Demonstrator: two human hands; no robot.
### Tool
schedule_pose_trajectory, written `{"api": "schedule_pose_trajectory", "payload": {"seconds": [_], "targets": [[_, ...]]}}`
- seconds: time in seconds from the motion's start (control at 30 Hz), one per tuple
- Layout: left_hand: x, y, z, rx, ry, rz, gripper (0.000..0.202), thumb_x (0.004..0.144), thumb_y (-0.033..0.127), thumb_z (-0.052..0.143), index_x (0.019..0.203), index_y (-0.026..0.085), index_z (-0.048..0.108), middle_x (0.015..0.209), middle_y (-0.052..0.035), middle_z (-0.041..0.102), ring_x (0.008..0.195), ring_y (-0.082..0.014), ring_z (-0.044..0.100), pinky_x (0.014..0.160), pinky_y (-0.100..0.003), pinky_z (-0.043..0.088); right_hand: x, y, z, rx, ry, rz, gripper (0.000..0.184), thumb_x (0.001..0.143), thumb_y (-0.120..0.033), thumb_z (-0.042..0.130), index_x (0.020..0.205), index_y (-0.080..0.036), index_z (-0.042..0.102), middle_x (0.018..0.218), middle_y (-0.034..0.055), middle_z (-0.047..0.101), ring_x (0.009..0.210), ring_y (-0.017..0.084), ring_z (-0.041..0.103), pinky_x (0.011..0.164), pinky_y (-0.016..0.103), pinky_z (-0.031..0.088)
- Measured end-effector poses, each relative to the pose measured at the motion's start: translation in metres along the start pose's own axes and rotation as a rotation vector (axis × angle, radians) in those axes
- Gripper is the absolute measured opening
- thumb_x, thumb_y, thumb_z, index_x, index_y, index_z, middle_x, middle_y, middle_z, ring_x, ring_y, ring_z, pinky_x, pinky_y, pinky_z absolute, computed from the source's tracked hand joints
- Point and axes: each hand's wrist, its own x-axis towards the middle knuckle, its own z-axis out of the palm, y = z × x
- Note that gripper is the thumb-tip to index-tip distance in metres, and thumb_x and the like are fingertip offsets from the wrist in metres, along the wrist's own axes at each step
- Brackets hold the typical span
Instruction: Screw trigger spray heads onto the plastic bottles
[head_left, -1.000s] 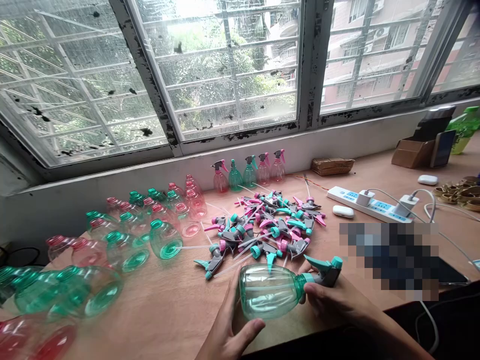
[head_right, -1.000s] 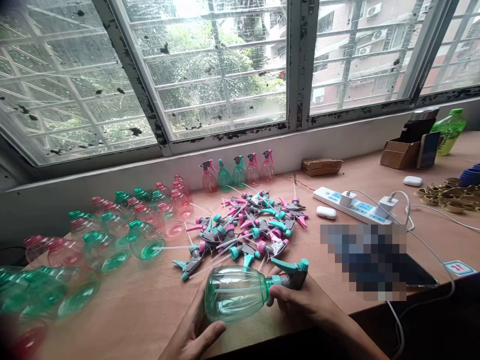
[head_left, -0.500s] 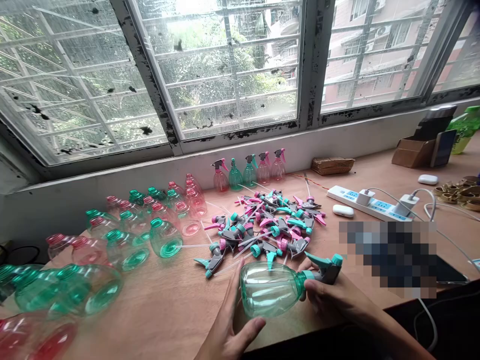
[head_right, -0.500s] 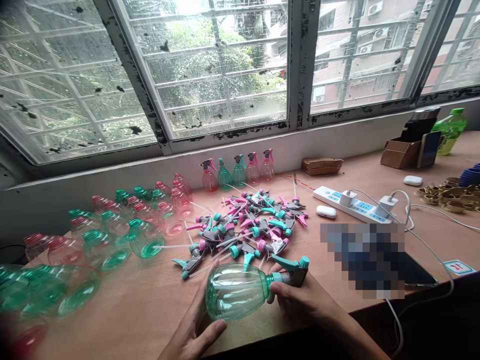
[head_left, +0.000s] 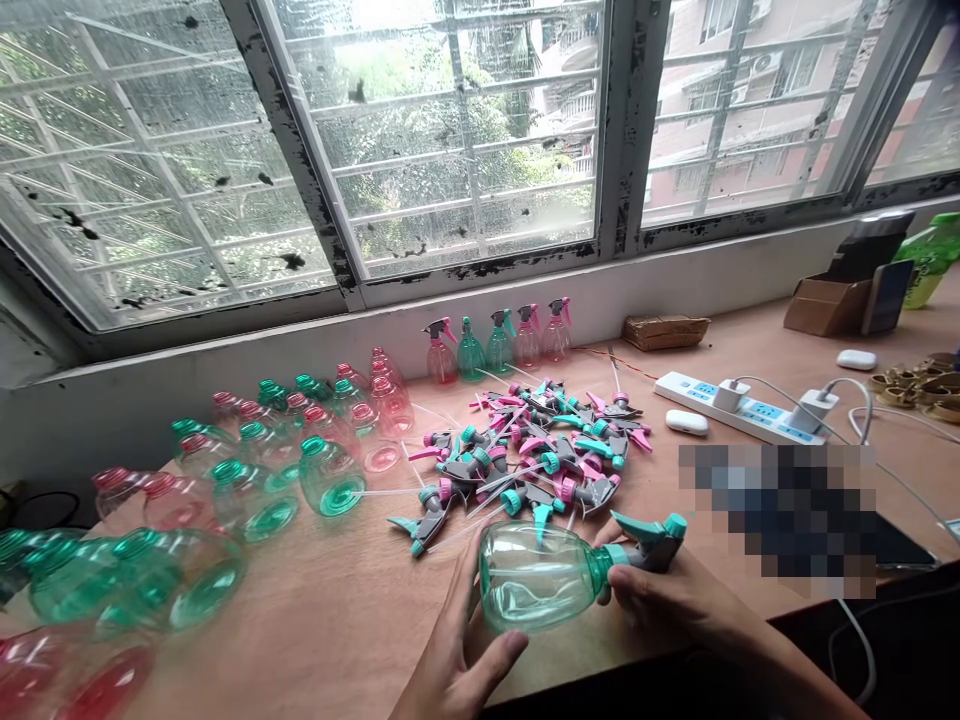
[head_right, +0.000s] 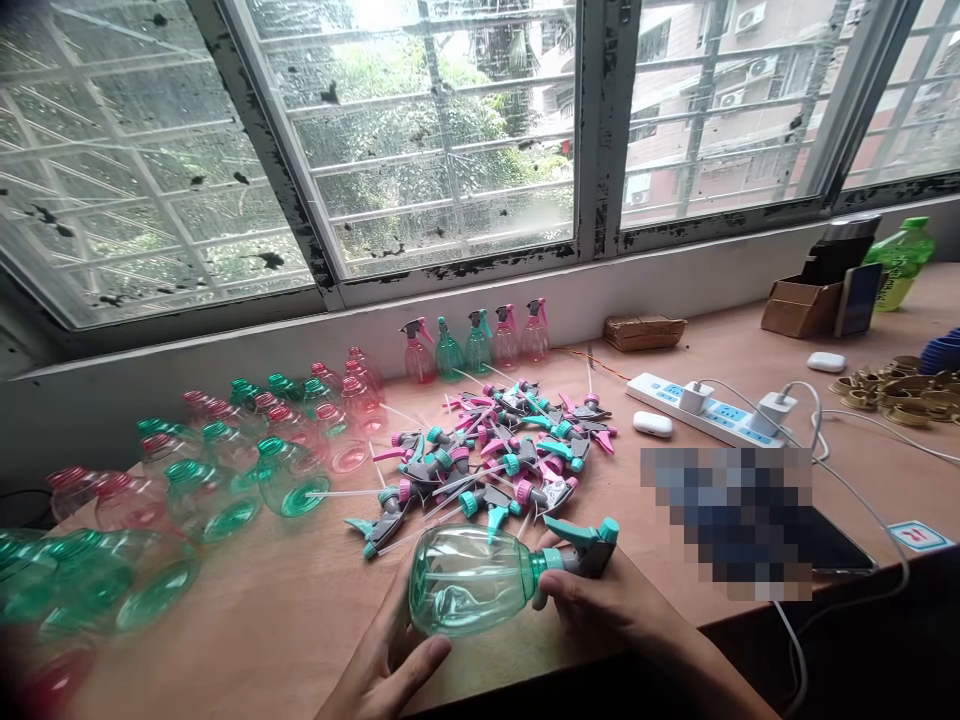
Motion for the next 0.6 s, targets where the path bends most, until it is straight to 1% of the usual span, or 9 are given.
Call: {"api": "schedule_pose_trajectory", "payload": {"seconds": [0.1, 0.17, 0.27, 0.37, 0.47, 0.53, 0.6], "targets": [[0.000, -0.007, 0.001, 0.059, 0.041, 0.027, 0.071, 0.098, 0.033, 0.061, 0.157, 0.043, 0.022, 0.170, 0.0046, 0.016, 0.156, -0.0263, 0.015, 0.128, -0.043, 0.017, 0.001, 0.001, -0.001, -0.020, 0.002, 0.012, 0.036, 0.080, -0.046, 0.081, 0.094, -0.017, 0.065, 0.068, 0.0045, 0.077, 0.051, 0.014, 0.056, 0.051, 0.027, 0.039], [-0.001, -0.011, 0.001, 0.042, 0.051, 0.025, 0.071, 0.099, 0.034, 0.060, 0.157, 0.044, 0.019, 0.170, 0.0046, 0.015, 0.156, -0.0267, 0.015, 0.127, -0.045, 0.018, 0.000, 0.001, -0.001, -0.021, 0.015, 0.029, 0.039, 0.079, -0.048, 0.082, 0.094, -0.017, 0.064, 0.067, 0.0040, 0.076, 0.050, 0.014, 0.055, 0.051, 0.027, 0.040], [-0.003, -0.010, 0.000, 0.008, 0.057, -0.007, 0.077, 0.098, 0.037, 0.062, 0.159, 0.038, 0.016, 0.170, 0.0009, 0.017, 0.156, -0.0281, 0.014, 0.128, -0.048, 0.011, -0.001, -0.001, 0.001, -0.020, 0.014, 0.063, 0.042, 0.077, -0.049, 0.082, 0.097, -0.018, 0.062, 0.070, 0.0031, 0.075, 0.050, 0.014, 0.054, 0.052, 0.027, 0.041], [-0.004, -0.002, -0.002, -0.040, 0.040, -0.041, 0.078, 0.099, 0.041, 0.059, 0.160, 0.034, 0.012, 0.170, -0.0002, 0.016, 0.156, -0.0276, 0.012, 0.128, -0.045, 0.015, -0.002, -0.006, 0.003, -0.048, -0.039, 0.057, 0.040, 0.077, -0.047, 0.083, 0.098, -0.020, 0.061, 0.073, 0.0015, 0.074, 0.052, 0.014, 0.053, 0.053, 0.027, 0.040], [-0.003, 0.003, -0.002, -0.033, 0.037, -0.049, 0.076, 0.096, 0.043, 0.062, 0.160, 0.031, 0.021, 0.170, -0.0020, 0.019, 0.156, -0.0301, 0.016, 0.128, -0.046, 0.015, -0.002, -0.010, 0.005, -0.076, -0.068, 0.033, 0.038, 0.077, -0.047, 0.083, 0.094, -0.021, 0.061, 0.075, 0.0016, 0.073, 0.054, 0.014, 0.053, 0.053, 0.028, 0.038], [-0.001, 0.001, -0.001, -0.017, 0.053, -0.049, 0.076, 0.094, 0.043, 0.066, 0.158, 0.029, 0.028, 0.169, -0.0043, 0.023, 0.155, -0.0323, 0.019, 0.128, -0.048, 0.013, -0.002, -0.010, 0.005, -0.082, -0.057, 0.031, 0.039, 0.078, -0.048, 0.082, 0.096, -0.021, 0.061, 0.070, 0.0004, 0.071, 0.053, 0.014, 0.052, 0.052, 0.028, 0.037], [0.001, -0.004, 0.001, -0.016, 0.070, -0.035, 0.077, 0.092, 0.041, 0.069, 0.158, 0.030, 0.029, 0.169, -0.0045, 0.023, 0.154, -0.0326, 0.020, 0.127, -0.049, 0.015, -0.001, -0.009, 0.004, -0.086, -0.045, 0.022, 0.038, 0.080, -0.049, 0.079, 0.096, -0.020, 0.061, 0.062, -0.0023, 0.066, 0.052, 0.014, 0.050, 0.052, 0.028, 0.034]]}}
